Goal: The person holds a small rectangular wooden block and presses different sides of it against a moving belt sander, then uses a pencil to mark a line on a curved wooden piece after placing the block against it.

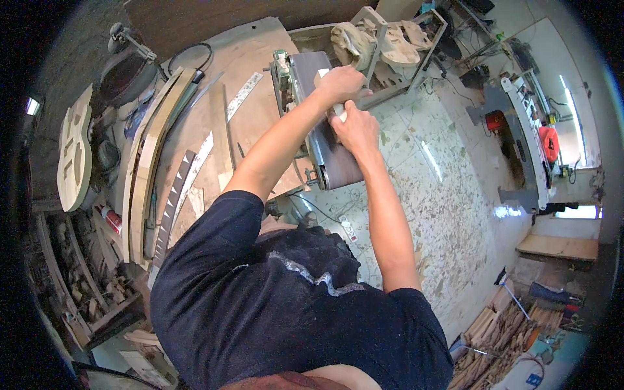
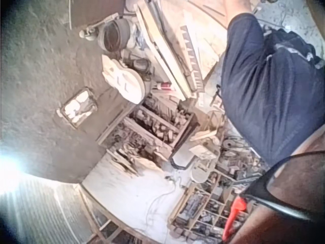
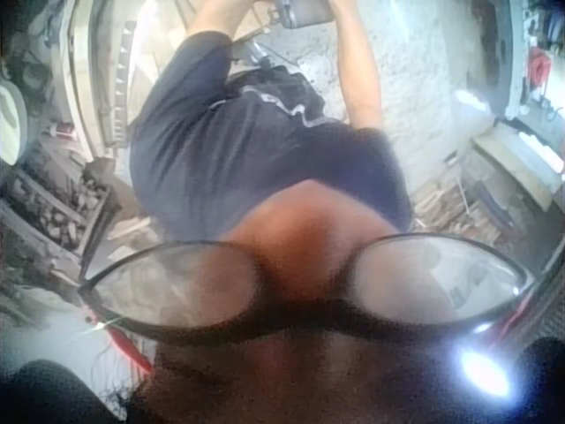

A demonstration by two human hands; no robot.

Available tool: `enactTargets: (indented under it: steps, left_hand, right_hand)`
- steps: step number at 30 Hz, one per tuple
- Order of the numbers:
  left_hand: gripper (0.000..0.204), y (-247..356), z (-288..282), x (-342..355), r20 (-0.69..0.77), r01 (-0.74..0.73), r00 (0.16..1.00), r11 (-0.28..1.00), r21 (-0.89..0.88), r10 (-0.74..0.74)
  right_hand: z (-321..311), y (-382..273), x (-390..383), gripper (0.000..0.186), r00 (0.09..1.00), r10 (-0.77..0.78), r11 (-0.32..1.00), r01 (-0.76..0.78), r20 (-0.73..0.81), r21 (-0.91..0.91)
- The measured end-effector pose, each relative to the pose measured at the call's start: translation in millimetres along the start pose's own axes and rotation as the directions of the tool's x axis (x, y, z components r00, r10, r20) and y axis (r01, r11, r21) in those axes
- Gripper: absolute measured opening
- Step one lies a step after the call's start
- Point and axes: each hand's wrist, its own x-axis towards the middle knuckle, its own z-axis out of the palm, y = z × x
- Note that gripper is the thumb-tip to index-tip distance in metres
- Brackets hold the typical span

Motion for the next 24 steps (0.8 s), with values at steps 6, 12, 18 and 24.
enactTargets:
  steps: [6,12,18,24]
  left_hand:
    - [0.05,-1.5,6.6,2.7,-0.019,-0.026,0.999,0.994,0.103,0.028]
    - [0.049,-12.0,17.0,8.6,-0.042,-0.028,0.999,0.991,0.129,0.034]
    - [0.019,-11.0,20.4,10.7,-0.04,-0.054,0.997,0.986,0.157,0.061]
    - [0.042,-15.7,23.4,13.6,-0.054,-0.048,0.997,0.99,0.135,0.056]
  right_hand:
    - [-1.1,1.3,-0.7,0.037,1.0,0.004,1.0,-0.003,0.007,-0.026]
    - [-1.2,-0.7,0.9,0.039,1.0,0.008,0.999,-0.008,0.015,-0.036]
    - [1.0,1.9,1.4,0.036,1.0,0.001,1.0,-0.001,0.002,-0.018]
    - [3.5,3.3,3.9,0.031,1.0,-0.005,1.0,0.005,-0.019,-0.027]
